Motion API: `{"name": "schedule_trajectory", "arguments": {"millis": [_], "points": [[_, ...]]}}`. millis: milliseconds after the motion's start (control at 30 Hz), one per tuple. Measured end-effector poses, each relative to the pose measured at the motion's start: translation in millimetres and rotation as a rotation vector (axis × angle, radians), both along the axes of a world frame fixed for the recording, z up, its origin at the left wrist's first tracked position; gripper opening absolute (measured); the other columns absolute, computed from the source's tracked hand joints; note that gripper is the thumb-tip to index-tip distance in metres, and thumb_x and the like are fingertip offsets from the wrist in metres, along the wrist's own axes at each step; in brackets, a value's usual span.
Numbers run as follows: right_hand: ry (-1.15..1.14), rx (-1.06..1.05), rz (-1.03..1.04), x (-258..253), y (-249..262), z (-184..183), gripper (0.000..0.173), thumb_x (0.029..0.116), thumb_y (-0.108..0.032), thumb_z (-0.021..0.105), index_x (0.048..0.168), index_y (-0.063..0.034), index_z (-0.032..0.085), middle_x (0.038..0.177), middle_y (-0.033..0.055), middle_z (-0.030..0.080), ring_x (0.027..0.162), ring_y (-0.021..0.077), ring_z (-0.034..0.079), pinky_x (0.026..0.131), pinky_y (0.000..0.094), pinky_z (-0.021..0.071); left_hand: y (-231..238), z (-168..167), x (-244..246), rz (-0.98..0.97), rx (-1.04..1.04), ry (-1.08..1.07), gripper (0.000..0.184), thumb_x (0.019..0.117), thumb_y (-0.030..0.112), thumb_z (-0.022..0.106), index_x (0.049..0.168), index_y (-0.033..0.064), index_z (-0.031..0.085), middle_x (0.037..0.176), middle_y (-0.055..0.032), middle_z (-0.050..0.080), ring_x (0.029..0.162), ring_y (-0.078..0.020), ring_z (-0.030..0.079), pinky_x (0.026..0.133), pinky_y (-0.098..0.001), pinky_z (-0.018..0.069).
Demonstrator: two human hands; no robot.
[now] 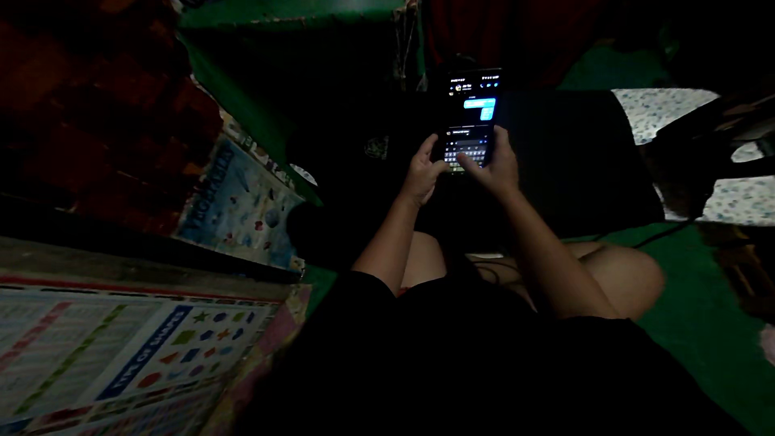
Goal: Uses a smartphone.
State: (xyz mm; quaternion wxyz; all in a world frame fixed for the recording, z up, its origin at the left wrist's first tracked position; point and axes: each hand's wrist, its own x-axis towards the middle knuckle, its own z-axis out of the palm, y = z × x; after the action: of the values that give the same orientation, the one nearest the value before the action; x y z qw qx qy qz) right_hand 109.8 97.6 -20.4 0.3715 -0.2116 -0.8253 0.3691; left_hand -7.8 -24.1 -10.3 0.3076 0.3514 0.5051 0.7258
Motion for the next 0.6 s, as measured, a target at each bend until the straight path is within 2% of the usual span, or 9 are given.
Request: {"name": "schedule_trajectory", "arguments": {"millis": [100, 233, 467, 600], "points": [[0.052, -0.059, 0.090, 1, 4, -3, 0.074, 0.0894, -0.038, 0.073, 0.144, 0.0021, 0.044, 0.129, 0.0201, 0.065, 0.112, 0.0245, 0.068, 0.095, 0.0454, 0.0560, 0, -1, 0, -0.004, 0.021, -0.004, 0.068, 0.0870, -0.016, 0.048, 0.152, -0.0039, 0.032, 0.143, -0.0186, 0.052, 0.116, -0.0164, 0.061, 0.097, -0.0323, 0.0529], [0.095, -0.144, 0.215, 6, 10, -7, 0.078, 0.0819, -0.021, 0.069, 0.148, 0.0043, 0.037, 0.134, 0.0218, 0.061, 0.117, 0.0203, 0.065, 0.097, 0.0385, 0.0553, -1, 1, 1, 0.004, -0.005, 0.027, 0.068, 0.0872, -0.013, 0.049, 0.153, -0.0042, 0.031, 0.145, -0.0198, 0.050, 0.118, -0.0171, 0.060, 0.097, -0.0326, 0.0525], [0.133, -0.119, 0.228, 6, 10, -6, 0.071, 0.0867, -0.022, 0.070, 0.145, 0.0056, 0.041, 0.131, 0.0215, 0.062, 0.113, 0.0162, 0.066, 0.096, 0.0326, 0.0552, -2, 4, 3, 0.011, -0.024, -0.004, 0.067, 0.0897, -0.013, 0.047, 0.153, -0.0027, 0.031, 0.145, -0.0185, 0.050, 0.116, -0.0148, 0.061, 0.094, -0.0298, 0.0523], [0.144, -0.106, 0.222, 6, 9, -6, 0.071, 0.0879, -0.023, 0.071, 0.145, 0.0071, 0.041, 0.130, 0.0219, 0.062, 0.113, 0.0158, 0.066, 0.097, 0.0318, 0.0551, -1, 4, 2, 0.002, -0.017, -0.016, 0.061, 0.0935, -0.008, 0.049, 0.152, -0.0025, 0.032, 0.141, -0.0183, 0.053, 0.113, -0.0158, 0.062, 0.095, -0.0320, 0.0534]]}}
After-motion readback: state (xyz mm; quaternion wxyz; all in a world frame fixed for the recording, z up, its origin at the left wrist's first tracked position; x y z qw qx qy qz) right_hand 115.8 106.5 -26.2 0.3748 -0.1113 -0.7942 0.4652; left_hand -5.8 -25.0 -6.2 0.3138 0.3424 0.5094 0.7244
